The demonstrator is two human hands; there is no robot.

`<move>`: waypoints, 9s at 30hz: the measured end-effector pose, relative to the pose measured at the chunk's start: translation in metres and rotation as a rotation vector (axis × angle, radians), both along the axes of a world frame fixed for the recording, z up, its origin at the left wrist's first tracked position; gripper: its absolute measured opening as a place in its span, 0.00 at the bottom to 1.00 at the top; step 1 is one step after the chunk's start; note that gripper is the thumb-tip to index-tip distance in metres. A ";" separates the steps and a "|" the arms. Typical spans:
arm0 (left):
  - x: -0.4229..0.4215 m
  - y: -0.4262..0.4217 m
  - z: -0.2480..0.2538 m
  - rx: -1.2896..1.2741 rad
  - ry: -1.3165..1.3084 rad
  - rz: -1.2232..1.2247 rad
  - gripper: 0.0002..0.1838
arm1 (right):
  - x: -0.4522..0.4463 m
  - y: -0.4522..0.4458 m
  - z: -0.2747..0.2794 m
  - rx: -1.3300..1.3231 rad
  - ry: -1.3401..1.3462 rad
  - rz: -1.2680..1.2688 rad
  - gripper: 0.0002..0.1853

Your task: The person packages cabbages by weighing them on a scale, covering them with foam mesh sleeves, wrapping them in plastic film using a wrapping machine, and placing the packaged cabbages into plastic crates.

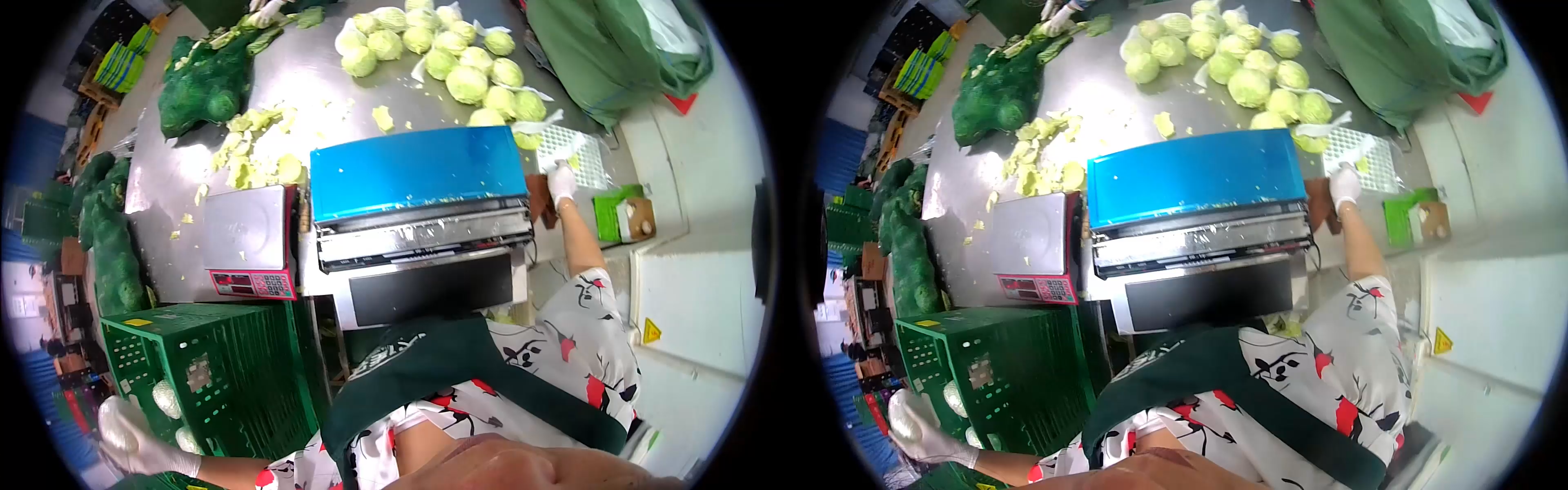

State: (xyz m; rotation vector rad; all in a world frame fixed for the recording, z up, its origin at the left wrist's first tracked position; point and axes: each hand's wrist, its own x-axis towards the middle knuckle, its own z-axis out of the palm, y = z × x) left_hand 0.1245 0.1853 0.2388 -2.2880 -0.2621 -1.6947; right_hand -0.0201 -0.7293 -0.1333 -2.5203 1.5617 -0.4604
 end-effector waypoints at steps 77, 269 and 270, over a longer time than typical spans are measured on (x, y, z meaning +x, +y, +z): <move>0.060 -0.292 -0.192 -2.512 0.799 -1.612 0.11 | 0.174 0.416 0.182 2.076 -0.126 0.781 0.18; 0.264 -0.726 -0.326 -1.484 2.140 -1.090 0.45 | 0.124 -0.090 -0.044 -0.331 0.305 0.603 0.08; 0.268 -0.756 -0.339 -1.524 2.168 -0.996 0.48 | 0.122 -0.091 -0.045 -0.312 0.364 0.647 0.07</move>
